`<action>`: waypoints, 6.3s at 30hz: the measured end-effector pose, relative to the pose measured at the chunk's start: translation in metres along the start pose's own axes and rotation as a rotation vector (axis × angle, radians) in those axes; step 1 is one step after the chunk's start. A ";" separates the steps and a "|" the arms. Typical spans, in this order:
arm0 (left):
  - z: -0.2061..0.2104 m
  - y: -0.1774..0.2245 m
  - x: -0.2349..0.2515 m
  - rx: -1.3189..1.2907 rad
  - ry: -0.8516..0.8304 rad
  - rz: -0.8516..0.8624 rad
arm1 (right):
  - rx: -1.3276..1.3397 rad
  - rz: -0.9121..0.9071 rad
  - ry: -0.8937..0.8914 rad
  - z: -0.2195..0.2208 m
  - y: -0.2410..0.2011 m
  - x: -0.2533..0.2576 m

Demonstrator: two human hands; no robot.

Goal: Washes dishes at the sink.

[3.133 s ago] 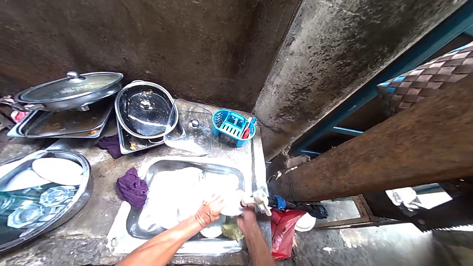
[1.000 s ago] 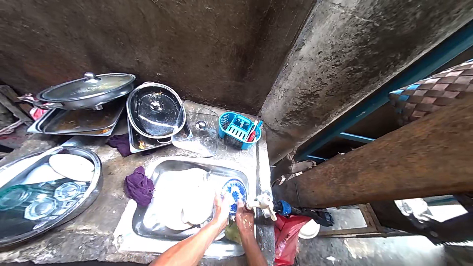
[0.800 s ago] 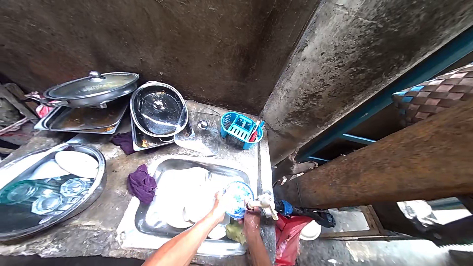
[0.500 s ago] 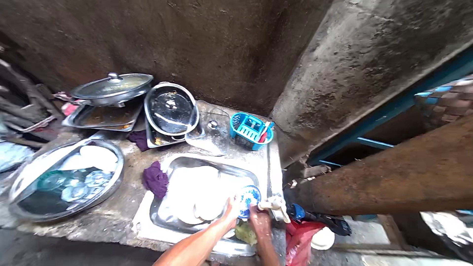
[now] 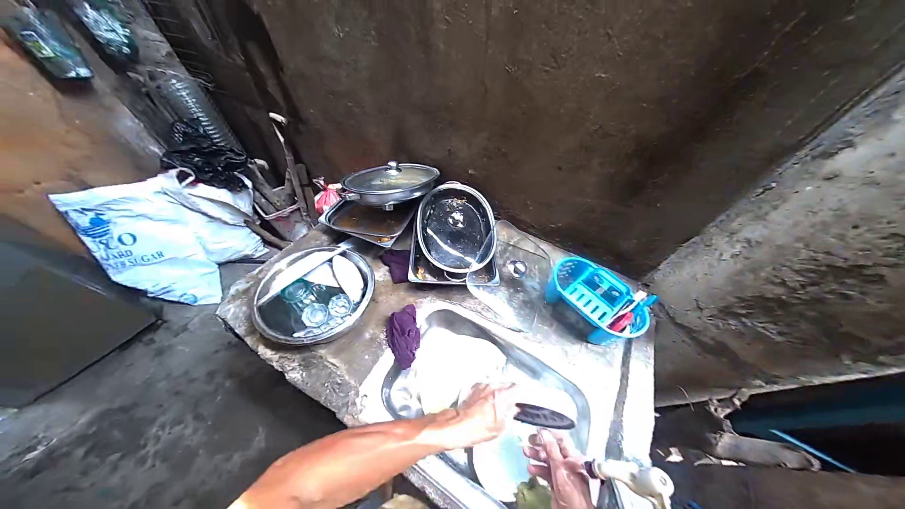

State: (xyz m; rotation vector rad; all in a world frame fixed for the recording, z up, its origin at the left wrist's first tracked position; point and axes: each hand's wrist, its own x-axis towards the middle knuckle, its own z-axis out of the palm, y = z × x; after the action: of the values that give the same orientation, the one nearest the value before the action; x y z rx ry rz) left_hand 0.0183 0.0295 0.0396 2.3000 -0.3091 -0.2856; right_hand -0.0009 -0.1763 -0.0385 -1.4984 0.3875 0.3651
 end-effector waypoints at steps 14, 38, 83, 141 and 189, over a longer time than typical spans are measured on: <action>-0.304 -0.156 -0.096 1.132 0.123 0.381 | -0.195 0.026 0.087 -0.022 0.007 0.003; -0.274 -0.176 -0.049 1.232 -0.305 -0.159 | -1.370 0.096 -0.065 -0.028 0.032 0.043; 0.142 -0.020 0.040 -0.231 0.180 0.080 | -0.019 0.094 0.411 -0.021 -0.012 0.047; 0.169 0.007 0.065 -0.982 -0.144 -0.440 | -0.228 0.013 0.404 -0.027 0.023 0.012; -0.181 -0.163 -0.253 0.765 0.937 -0.467 | -0.152 0.224 -0.005 -0.003 0.025 0.020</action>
State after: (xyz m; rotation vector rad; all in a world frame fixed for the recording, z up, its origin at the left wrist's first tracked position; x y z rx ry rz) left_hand -0.1451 0.3391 0.0688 2.9088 0.7158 0.8199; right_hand 0.0052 -0.1782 -0.0698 -1.6054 0.5355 0.5862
